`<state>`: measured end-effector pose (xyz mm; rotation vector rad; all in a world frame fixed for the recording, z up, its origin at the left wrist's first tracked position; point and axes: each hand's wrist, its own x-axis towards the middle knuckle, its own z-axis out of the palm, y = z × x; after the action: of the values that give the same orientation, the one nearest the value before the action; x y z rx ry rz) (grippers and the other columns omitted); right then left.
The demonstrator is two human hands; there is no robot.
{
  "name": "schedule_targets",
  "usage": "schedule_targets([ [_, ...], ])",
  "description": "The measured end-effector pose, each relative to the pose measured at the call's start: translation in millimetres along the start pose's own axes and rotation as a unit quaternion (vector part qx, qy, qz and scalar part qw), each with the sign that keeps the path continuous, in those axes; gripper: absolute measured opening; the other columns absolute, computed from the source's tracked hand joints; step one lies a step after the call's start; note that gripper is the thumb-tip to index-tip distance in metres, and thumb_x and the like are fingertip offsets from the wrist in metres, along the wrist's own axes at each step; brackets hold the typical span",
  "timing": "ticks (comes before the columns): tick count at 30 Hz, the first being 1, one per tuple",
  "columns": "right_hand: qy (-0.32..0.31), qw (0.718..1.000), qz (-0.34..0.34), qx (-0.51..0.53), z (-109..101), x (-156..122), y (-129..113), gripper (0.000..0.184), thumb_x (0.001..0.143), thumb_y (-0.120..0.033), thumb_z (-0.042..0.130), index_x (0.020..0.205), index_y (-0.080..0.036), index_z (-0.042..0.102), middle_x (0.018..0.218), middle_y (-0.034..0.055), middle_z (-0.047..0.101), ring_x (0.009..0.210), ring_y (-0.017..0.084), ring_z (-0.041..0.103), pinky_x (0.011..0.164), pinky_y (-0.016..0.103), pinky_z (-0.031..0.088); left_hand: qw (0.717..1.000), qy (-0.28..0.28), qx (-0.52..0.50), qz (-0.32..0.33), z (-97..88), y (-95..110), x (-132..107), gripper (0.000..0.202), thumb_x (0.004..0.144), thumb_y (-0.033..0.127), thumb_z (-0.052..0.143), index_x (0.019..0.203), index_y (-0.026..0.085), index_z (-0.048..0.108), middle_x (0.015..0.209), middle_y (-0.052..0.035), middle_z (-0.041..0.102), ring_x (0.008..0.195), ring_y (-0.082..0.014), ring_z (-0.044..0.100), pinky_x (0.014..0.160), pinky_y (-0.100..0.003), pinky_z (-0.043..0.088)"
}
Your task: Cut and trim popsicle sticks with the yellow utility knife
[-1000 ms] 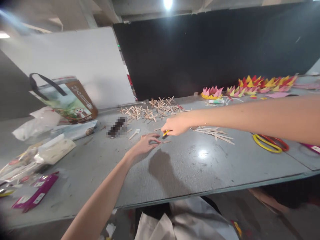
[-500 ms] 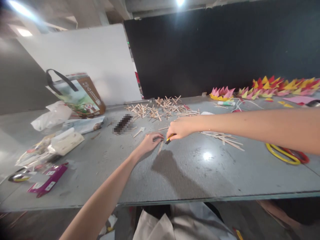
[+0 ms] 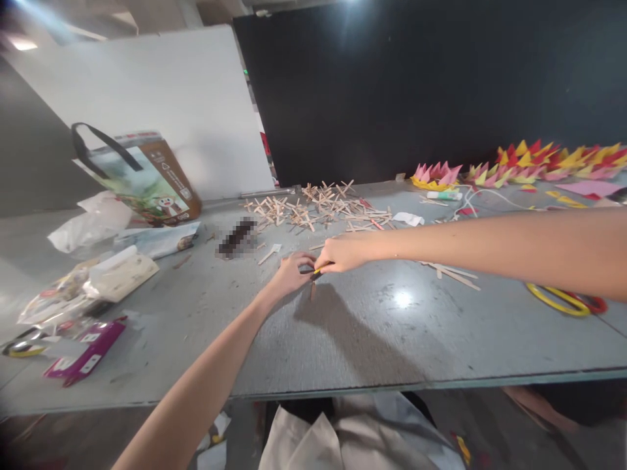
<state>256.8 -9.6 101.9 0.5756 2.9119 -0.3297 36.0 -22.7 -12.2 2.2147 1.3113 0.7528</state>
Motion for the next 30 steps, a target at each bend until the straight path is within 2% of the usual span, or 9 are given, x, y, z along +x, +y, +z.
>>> schedule_targets([
  [6, 0.004, 1.0, 0.003, -0.007, 6, 1, 5, 0.037, 0.105, -0.036, 0.047, 0.127, -0.028, 0.076, 0.091, 0.0056, 0.081, 0.067, 0.015, 0.064, 0.061, 0.027, 0.033, 1.0, 0.013, -0.016, -0.004, 0.6, -2, 1, 0.005, 0.083, 0.028, 0.076, 0.082, 0.024, 0.078, 0.12, -0.0065, 0.076, 0.123, -0.0288, 0.065, 0.114, -0.05, 0.042],
  [10, 0.003, 1.0, 0.002, 0.008, 7, 2, 6, 0.038, 0.105, -0.037, 0.048, 0.131, -0.029, 0.074, 0.09, 0.0048, 0.081, 0.064, 0.014, 0.061, 0.061, 0.026, 0.033, 1.0, 0.013, -0.014, -0.006, 1.5, -2, 2, 0.003, 0.082, 0.027, 0.077, 0.082, 0.024, 0.079, 0.12, -0.0064, 0.077, 0.123, -0.0282, 0.065, 0.114, -0.048, 0.041],
  [16, 0.007, 1.0, -0.011, 0.027, 7, 2, 5, 0.037, 0.105, -0.034, 0.048, 0.126, -0.025, 0.077, 0.081, 0.004, 0.079, 0.058, 0.012, 0.055, 0.061, 0.025, 0.033, 1.0, 0.023, -0.001, -0.009, 2.9, -3, 2, 0.004, 0.083, 0.026, 0.076, 0.084, 0.024, 0.079, 0.122, -0.0071, 0.076, 0.124, -0.0283, 0.064, 0.117, -0.049, 0.037],
  [21, 0.011, 1.0, -0.005, 0.018, 10, 1, 8, 0.037, 0.104, -0.035, 0.049, 0.128, -0.028, 0.076, 0.088, 0.0037, 0.08, 0.061, 0.012, 0.058, 0.061, 0.025, 0.033, 0.999, 0.033, 0.001, 0.006, 3.6, -4, 2, 0.002, 0.083, 0.024, 0.076, 0.082, 0.024, 0.078, 0.119, -0.0052, 0.077, 0.122, -0.0271, 0.065, 0.116, -0.048, 0.036],
  [30, 0.008, 1.0, 0.0, 0.018, 10, 0, 8, 0.036, 0.104, -0.033, 0.05, 0.128, -0.028, 0.076, 0.083, 0.0034, 0.079, 0.059, 0.012, 0.057, 0.061, 0.025, 0.031, 0.999, 0.033, 0.008, 0.005, 4.5, -6, 3, 0.003, 0.081, 0.026, 0.078, 0.081, 0.023, 0.079, 0.122, -0.0073, 0.076, 0.121, -0.0285, 0.066, 0.114, -0.048, 0.038],
])
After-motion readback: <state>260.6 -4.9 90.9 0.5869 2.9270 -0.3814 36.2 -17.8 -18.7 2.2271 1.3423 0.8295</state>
